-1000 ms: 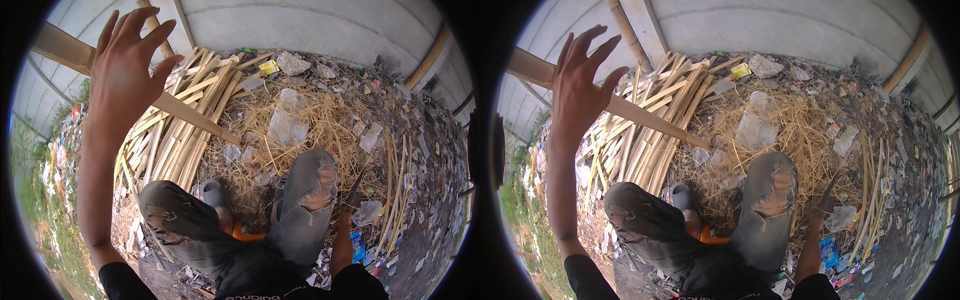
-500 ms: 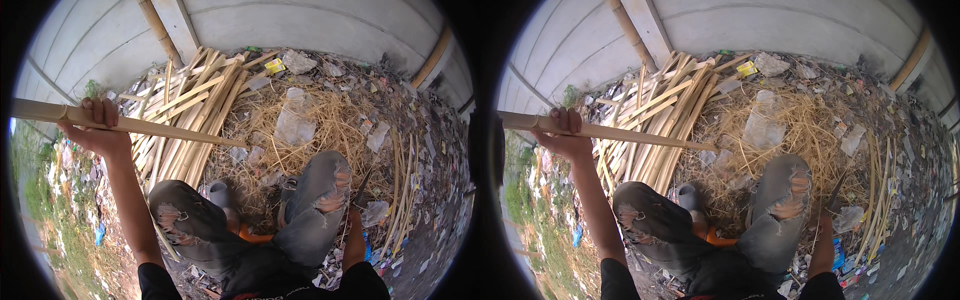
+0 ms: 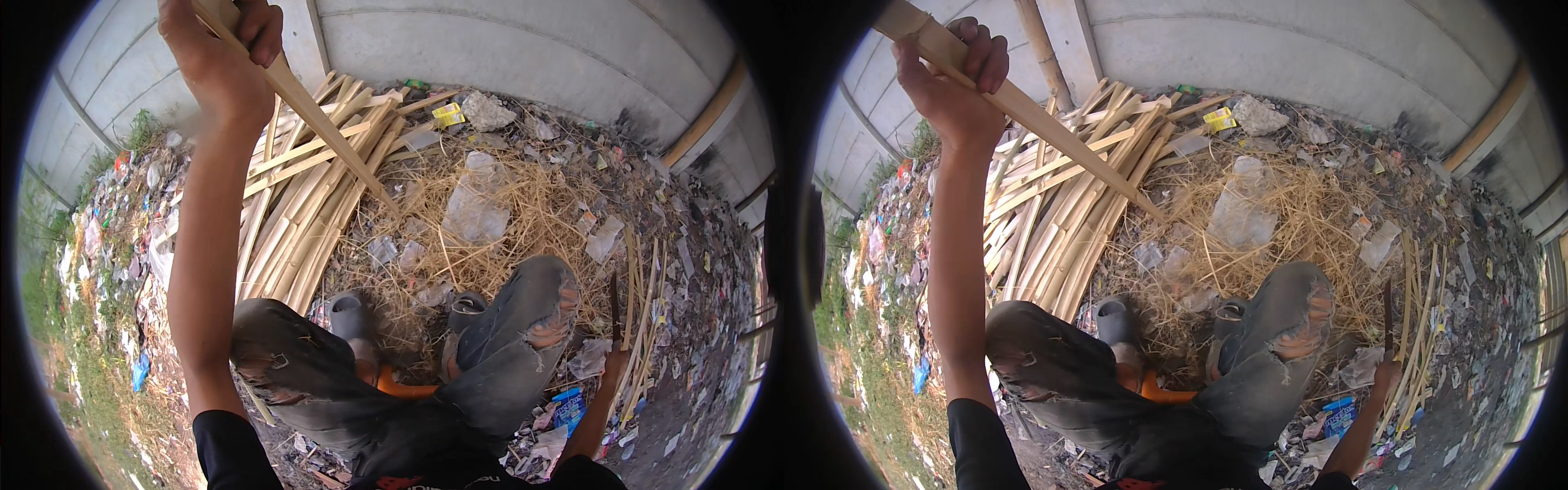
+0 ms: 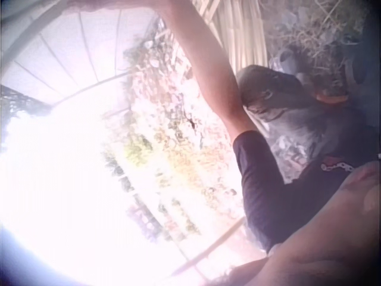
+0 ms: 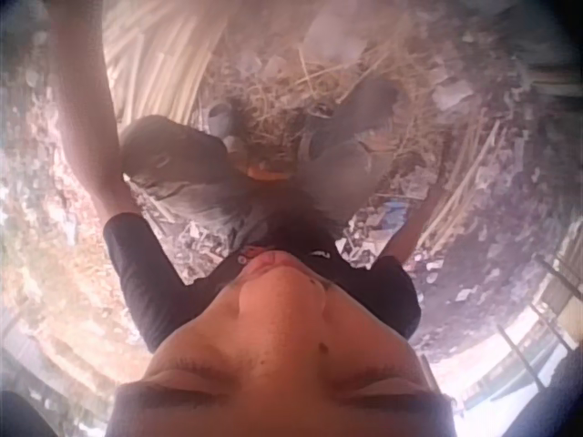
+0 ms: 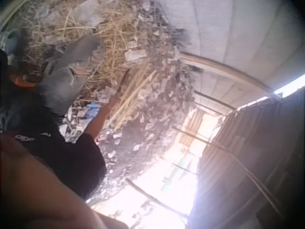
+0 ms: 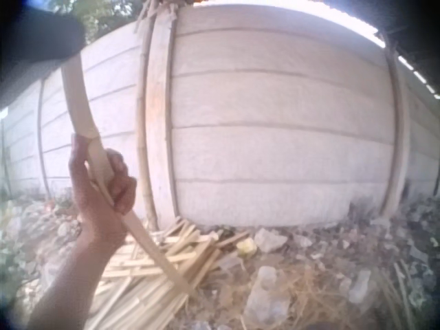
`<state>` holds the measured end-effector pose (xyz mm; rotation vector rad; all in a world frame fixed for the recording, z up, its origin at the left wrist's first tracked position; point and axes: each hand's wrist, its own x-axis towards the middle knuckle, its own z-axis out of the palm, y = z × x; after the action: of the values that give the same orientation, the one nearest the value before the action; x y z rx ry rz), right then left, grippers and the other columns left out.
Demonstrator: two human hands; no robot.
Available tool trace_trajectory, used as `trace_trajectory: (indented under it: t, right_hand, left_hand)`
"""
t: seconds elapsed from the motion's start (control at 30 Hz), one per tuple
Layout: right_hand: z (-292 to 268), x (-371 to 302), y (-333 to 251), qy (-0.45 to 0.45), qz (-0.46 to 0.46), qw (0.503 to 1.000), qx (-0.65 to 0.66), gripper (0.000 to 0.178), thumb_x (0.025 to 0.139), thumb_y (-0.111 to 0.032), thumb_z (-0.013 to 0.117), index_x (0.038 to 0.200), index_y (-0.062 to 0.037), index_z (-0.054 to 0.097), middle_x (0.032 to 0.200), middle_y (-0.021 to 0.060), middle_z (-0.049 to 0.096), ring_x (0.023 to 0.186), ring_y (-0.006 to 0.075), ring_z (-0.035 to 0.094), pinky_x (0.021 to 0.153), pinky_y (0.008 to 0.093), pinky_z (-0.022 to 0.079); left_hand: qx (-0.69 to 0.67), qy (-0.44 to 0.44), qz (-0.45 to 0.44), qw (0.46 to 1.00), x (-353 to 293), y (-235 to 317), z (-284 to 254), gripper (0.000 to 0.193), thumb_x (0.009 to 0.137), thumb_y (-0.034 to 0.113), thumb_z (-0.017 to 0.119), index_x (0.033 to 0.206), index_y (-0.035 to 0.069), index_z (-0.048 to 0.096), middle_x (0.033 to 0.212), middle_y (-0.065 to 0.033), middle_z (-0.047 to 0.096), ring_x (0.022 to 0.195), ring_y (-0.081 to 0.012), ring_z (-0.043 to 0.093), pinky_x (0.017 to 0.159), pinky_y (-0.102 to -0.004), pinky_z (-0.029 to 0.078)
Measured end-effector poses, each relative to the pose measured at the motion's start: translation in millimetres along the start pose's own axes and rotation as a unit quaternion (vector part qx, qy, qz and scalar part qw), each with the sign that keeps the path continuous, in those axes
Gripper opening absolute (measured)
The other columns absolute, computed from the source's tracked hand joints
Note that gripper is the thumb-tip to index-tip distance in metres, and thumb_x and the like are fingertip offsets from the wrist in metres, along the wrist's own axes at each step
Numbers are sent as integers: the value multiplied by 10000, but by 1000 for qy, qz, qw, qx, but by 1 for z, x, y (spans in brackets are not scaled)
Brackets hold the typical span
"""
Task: The person sits on the ground and uses a knife to shave thin strips of bamboo. They hold the bamboo strip with one hand and scrape the knife along its length to remove the outer layer, creating fine shavings.
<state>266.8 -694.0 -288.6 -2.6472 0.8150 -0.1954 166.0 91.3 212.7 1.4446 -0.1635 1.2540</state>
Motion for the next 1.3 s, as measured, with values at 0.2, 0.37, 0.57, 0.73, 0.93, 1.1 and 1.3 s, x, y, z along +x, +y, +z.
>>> trace_trajectory:
  t: [0.2,0.37,0.57,0.73,0.93,1.1,1.3]
  right_hand:
    - [-48,-17,-36,9,50,956,288,348,943,-308,732,1027,17,638,828,133,645,658,246,653,565,412,508]
    - [-89,15,-94,-107,-14,932,347,274,931,-280,715,821,-60,593,654,23,544,494,147,528,475,321,439]
    - [-194,-41,-263,-61,-183,903,384,333,937,-302,752,951,-2,608,669,14,555,513,98,525,486,283,433]
    - [-250,-99,-373,-136,-246,851,444,276,980,-315,723,959,-67,605,659,-37,479,478,42,430,445,236,366]
    - [-268,-194,-479,-159,-328,683,633,377,1022,-424,648,938,-61,590,641,-8,480,468,71,434,456,261,387]
    - [-244,-254,-526,-161,-308,541,766,525,1041,-565,520,917,-54,529,609,41,474,460,128,456,463,285,415]
    - [41,-324,-443,-401,-235,698,545,434,1062,-424,567,835,-56,525,598,2,490,468,95,505,435,289,423]
  left_hand:
    - [-79,-1,48,996,9,-46,18,642,985,748,433,755,151,477,539,60,300,410,-75,276,373,-251,198]
    - [-123,-3,40,992,18,-48,34,620,989,725,440,763,149,477,545,53,320,412,-71,279,379,-251,196]
    - [-122,6,45,992,13,-84,70,591,1030,659,441,738,145,459,551,56,323,422,-64,290,388,-247,202]
    - [-83,-39,29,995,9,-121,77,620,1035,685,423,751,134,457,583,56,338,432,-61,290,394,-246,198]
    - [-92,-79,20,992,14,-125,100,588,1055,642,427,726,154,435,574,60,318,435,-60,286,403,-247,197]
    - [-90,-86,19,992,22,-138,106,600,1048,651,441,694,168,400,568,64,302,441,-67,274,410,-263,195]
    - [71,8,25,997,19,-150,145,602,1041,649,465,682,171,400,581,63,321,485,-64,299,437,-278,219]
